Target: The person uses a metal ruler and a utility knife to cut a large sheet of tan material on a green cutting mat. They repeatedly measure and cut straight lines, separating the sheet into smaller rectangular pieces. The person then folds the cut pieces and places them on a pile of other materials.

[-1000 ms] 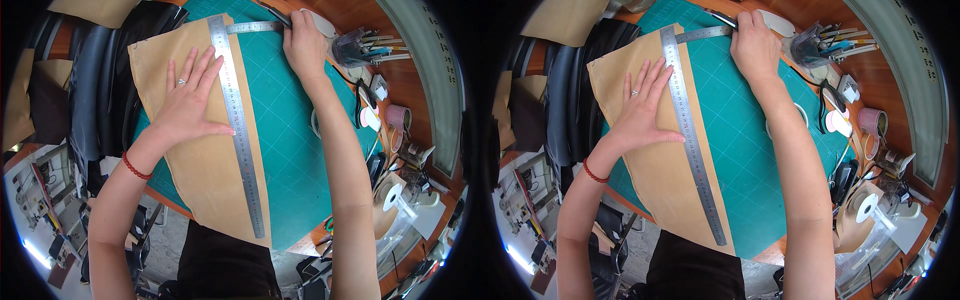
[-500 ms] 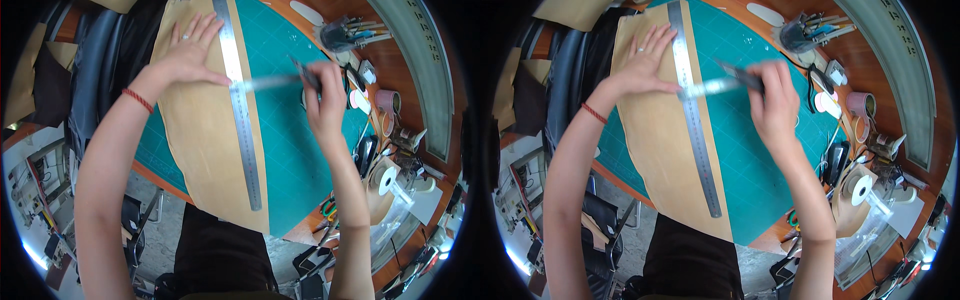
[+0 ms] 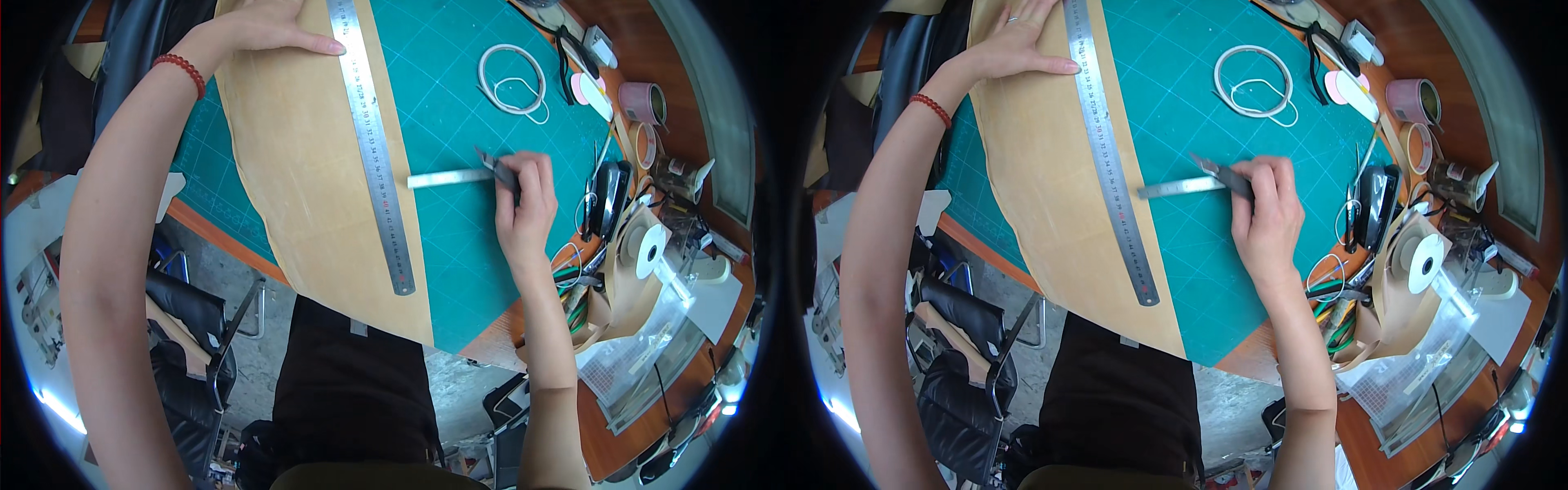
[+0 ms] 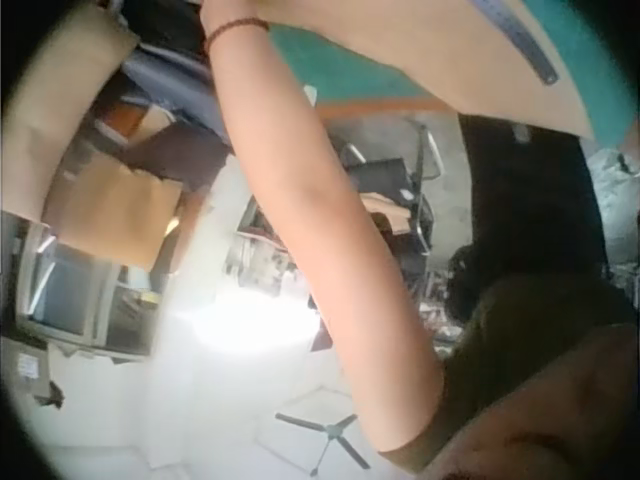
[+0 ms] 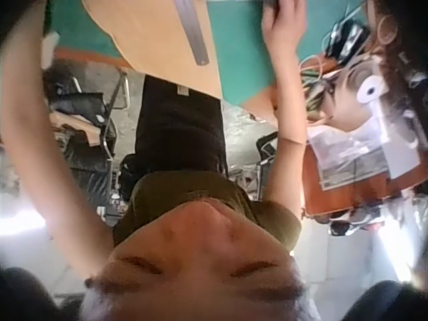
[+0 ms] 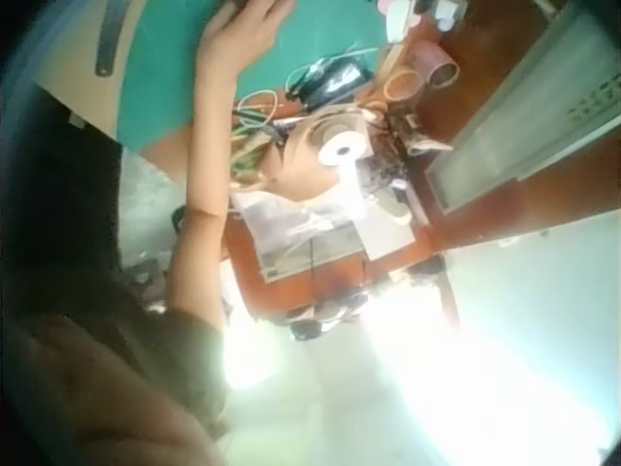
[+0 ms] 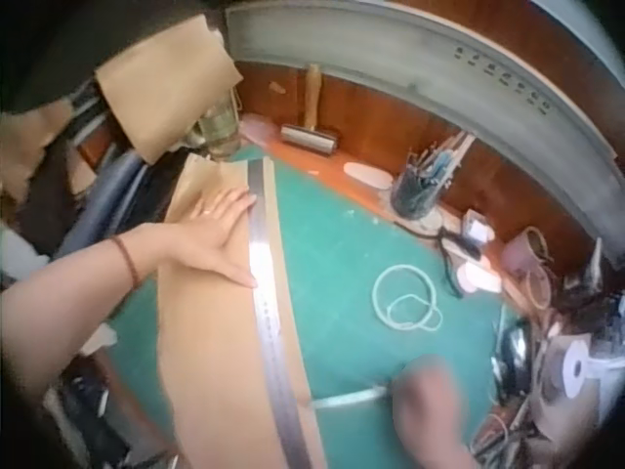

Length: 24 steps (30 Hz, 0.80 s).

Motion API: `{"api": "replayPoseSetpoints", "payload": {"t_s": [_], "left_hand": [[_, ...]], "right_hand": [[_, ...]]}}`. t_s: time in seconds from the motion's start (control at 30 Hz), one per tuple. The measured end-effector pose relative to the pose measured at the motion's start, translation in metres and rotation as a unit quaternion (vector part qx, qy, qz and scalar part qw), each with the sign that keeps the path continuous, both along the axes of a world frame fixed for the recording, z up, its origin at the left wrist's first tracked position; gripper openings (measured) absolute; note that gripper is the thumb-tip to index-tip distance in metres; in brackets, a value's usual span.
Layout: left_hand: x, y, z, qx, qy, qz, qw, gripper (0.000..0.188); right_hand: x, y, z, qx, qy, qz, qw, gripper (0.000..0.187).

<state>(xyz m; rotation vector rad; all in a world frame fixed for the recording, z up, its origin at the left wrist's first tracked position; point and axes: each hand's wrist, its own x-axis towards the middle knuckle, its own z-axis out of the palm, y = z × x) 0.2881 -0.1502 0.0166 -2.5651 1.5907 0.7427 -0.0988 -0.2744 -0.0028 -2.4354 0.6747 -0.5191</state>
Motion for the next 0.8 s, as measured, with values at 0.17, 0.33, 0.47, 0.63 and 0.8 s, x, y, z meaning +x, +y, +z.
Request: {"api": "replayPoseSetpoints", "payload": {"t_s": [0.17, 0.33, 0.47, 0.63, 0.8], "left_hand": [[-0.005, 0.0, -0.001, -0.029, -0.008, -0.006, 1.0, 0.14], [-0.008, 0.004, -0.005, -0.048, -0.028, -0.013, 0.998, 0.136], [-0.011, 0.004, -0.002, -0.055, -0.021, -0.007, 0.998, 0.136], [-0.01, 0.005, -0.005, -0.055, -0.039, -0.017, 0.998, 0.135], [-0.008, 0.007, -0.006, -0.059, -0.038, -0.018, 0.997, 0.135]], "right_hand": [[0.014, -0.006, -0.009, -0.024, -0.003, 0.005, 1.0, 0.021], [0.02, -0.007, -0.01, -0.027, 0.002, 0.015, 1.0, 0.021], [0.021, -0.005, -0.012, -0.038, -0.004, 0.008, 0.999, 0.02], [0.023, -0.002, -0.014, -0.048, -0.015, -0.006, 0.999, 0.018], [0.024, 0.0, -0.017, -0.058, -0.026, -0.012, 0.998, 0.017]]}}
